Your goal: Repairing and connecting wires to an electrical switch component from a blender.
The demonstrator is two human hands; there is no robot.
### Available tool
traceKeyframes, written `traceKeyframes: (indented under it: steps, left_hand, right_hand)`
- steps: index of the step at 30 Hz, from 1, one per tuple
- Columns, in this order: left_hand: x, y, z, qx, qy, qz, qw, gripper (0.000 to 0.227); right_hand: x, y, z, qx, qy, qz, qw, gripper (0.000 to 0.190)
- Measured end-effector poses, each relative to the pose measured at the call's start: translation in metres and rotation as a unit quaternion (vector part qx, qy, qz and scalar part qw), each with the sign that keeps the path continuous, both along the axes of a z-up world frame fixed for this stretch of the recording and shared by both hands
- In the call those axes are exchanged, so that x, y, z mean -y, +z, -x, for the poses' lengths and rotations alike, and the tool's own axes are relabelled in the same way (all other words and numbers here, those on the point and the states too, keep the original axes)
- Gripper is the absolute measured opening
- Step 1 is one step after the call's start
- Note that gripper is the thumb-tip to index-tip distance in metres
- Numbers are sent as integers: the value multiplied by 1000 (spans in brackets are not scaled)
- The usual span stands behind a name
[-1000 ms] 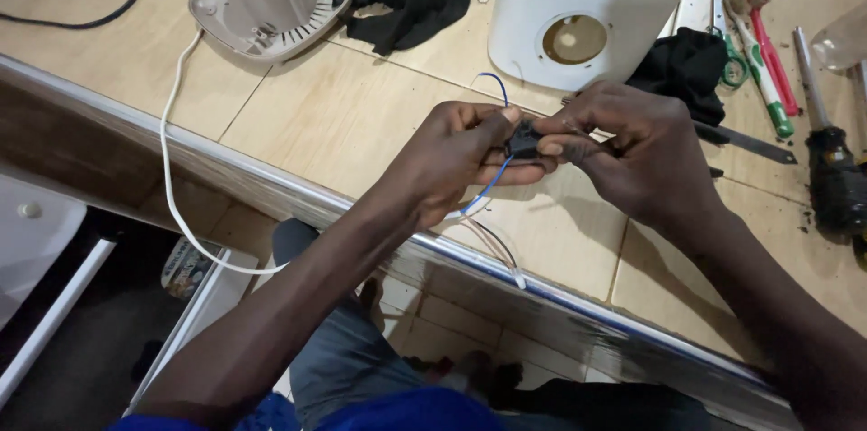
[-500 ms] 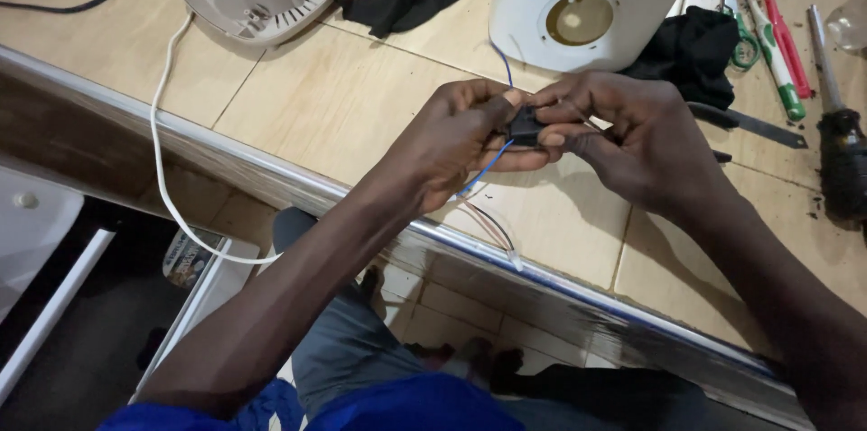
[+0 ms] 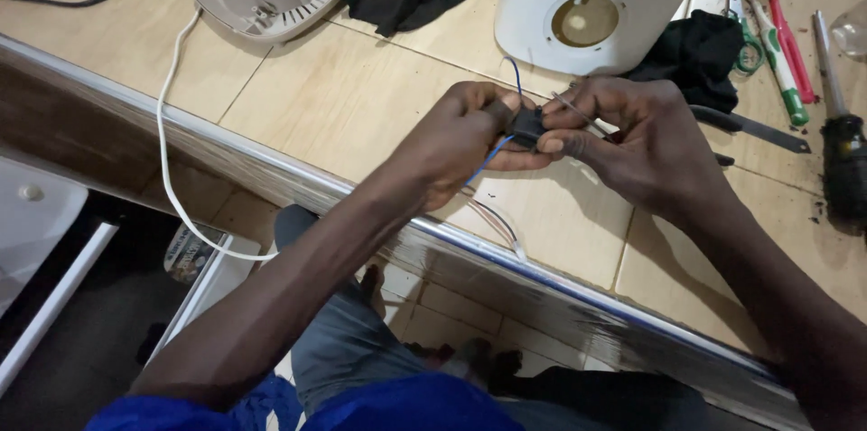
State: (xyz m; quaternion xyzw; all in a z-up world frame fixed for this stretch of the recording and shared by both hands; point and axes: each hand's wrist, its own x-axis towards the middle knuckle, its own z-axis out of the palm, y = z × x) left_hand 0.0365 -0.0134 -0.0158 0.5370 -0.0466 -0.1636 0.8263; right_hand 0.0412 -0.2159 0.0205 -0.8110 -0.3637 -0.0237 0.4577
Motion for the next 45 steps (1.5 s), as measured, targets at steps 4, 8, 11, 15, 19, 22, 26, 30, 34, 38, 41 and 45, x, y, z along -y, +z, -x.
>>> traceKeyframes:
  steps: [4,8,11,15,19,22,26,30,34,38,41,45]
  left_hand:
    - [-11,31,9,-131,-8,14,991,21]
    - [-25,37,17,-128,-70,38,988,34]
    - [-32,23,14,-82,-116,57,988,40]
    - [-29,13,12,-53,-113,76,989,41]
    - [-28,4,10,-41,-106,76,991,32]
    - [-28,-5,9,-24,-104,101,989,36]
    - [-24,-8,12,-12,-80,119,990,37]
    - [-18,-1,14,-25,-57,61,996,34]
    - [-17,-2,15,24,-69,42,996,34]
    - [-13,3,18,-5,-49,32,998,35]
    - [-12,5,19,3,-46,33,998,37]
    - [-11,5,24,18,-42,23,999,38]
  right_hand:
    - [-1,4,1,-8,5,-4,1000,15]
    - [-7,10,5,-53,-20,8,998,25]
    - [-13,19,11,-24,-17,36,999,35]
    - [-17,23,14,35,-22,82,996,27]
    - [-15,18,13,44,-40,97,994,28]
    - [-13,15,12,84,-38,116,989,25]
    - [-13,15,14,125,-32,124,984,27]
    - [-15,17,18,114,-54,134,983,27]
    - [-15,17,17,113,-52,135,983,27]
    - [-15,19,18,120,-40,137,982,29]
    - [-15,18,16,111,-45,143,982,30]
    - [-17,21,15,113,-48,153,981,31]
